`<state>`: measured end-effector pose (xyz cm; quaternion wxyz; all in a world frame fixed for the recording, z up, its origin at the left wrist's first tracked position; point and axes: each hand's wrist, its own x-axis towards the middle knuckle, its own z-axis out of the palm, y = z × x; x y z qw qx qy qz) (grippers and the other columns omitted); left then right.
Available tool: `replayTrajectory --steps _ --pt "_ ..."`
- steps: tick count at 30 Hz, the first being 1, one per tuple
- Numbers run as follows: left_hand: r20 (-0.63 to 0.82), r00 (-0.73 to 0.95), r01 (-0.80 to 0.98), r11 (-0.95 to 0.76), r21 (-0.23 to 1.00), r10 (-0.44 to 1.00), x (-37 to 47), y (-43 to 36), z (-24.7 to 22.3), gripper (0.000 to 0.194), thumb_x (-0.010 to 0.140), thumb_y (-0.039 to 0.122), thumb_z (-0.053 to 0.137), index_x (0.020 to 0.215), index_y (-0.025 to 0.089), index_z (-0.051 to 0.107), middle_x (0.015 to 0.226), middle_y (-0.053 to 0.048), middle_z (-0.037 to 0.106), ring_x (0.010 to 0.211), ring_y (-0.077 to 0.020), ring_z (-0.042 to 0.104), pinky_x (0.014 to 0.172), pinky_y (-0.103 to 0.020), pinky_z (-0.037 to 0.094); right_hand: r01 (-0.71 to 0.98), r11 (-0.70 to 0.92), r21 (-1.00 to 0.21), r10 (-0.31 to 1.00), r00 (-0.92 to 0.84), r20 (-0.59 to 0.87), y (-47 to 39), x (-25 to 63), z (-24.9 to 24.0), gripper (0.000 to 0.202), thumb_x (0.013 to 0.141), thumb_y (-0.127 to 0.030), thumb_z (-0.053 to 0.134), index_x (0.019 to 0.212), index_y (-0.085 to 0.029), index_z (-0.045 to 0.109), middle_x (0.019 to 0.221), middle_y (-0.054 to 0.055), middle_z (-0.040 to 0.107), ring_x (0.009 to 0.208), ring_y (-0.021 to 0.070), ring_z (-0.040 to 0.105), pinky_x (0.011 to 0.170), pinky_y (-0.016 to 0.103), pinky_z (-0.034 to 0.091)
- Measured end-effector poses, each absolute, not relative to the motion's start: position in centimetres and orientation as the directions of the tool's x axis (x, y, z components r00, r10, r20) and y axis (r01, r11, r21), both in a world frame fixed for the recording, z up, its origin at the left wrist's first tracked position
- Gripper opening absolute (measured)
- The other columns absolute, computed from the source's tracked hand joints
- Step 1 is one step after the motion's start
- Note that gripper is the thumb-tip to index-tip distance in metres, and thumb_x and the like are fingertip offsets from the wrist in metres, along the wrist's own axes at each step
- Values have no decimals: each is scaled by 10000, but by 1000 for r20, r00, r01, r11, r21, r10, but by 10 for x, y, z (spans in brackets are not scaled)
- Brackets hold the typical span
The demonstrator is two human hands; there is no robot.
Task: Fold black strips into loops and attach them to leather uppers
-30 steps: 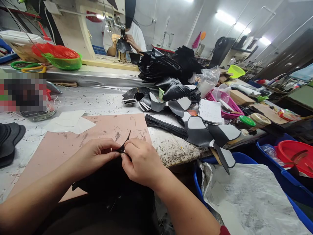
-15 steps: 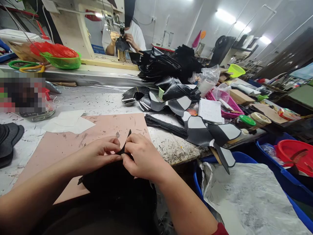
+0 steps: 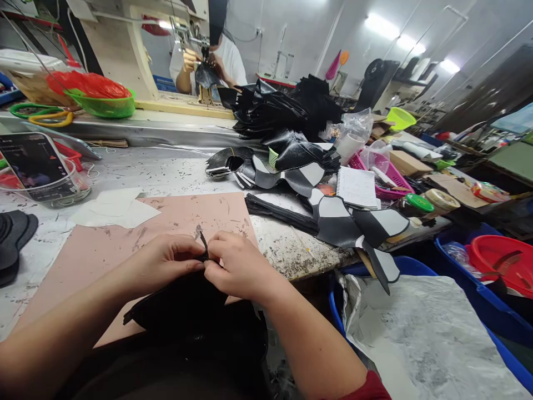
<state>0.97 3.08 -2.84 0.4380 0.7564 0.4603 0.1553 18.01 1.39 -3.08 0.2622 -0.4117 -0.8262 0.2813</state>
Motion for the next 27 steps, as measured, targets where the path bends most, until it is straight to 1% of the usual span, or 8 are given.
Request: replayTrajectory --steps 3,5,9,12,14,17,21,27 --pt "-174 560 523 -183 832 810 8 33 -26 108 693 243 531 703 190 625 681 19 616 666 -148 558 606 -237 417 522 450 -724 857 -479 187 16 180 -32 248 689 -43 497 549 -194 358 658 -20 484 668 124 470 627 249 383" --pt "-189 602 519 -201 831 776 7 36 -25 101 693 242 539 723 191 621 670 28 602 647 -137 542 590 -226 407 540 428 -725 867 -473 159 15 179 -31 244 693 -50 500 551 -193 361 642 -28 460 649 118 460 600 241 372" --pt "-202 651 533 -250 808 732 4 42 -23 164 715 329 549 700 185 627 685 19 578 664 -137 529 605 -229 401 608 423 -671 859 -505 84 12 182 -26 161 750 -117 505 616 -185 445 771 -9 480 694 118 471 611 246 379" --pt "-180 603 549 -241 801 777 3 45 -24 187 715 347 549 655 189 629 687 14 578 673 -138 526 628 -234 403 625 432 -650 862 -498 94 13 185 -24 152 742 -155 546 618 -184 463 790 -5 492 706 123 478 629 256 387" --pt "-202 566 561 -193 805 800 3 46 -26 168 717 328 538 695 197 642 670 18 595 672 -140 534 623 -232 406 615 423 -666 873 -473 119 14 186 -25 184 722 -143 565 592 -181 441 766 -8 498 699 121 482 631 255 390" --pt "-217 508 592 -155 791 834 5 45 -26 170 703 307 533 760 203 655 666 24 613 632 -134 533 573 -223 399 603 418 -680 884 -443 151 15 184 -29 200 728 -122 555 590 -182 424 758 -7 499 695 120 480 634 253 391" --pt "-219 456 635 -144 759 863 9 45 -24 150 666 305 539 702 192 630 600 34 584 543 -123 504 499 -221 368 636 419 -648 891 -427 156 16 179 -33 182 762 -113 514 619 -186 428 739 -4 497 705 131 477 646 264 386" --pt "-195 511 555 -148 819 837 9 50 -27 155 664 309 536 702 185 621 683 10 648 672 -161 580 611 -245 432 670 452 -589 878 -450 161 16 179 -33 186 773 -106 520 632 -184 427 733 -5 493 685 126 463 623 257 374"
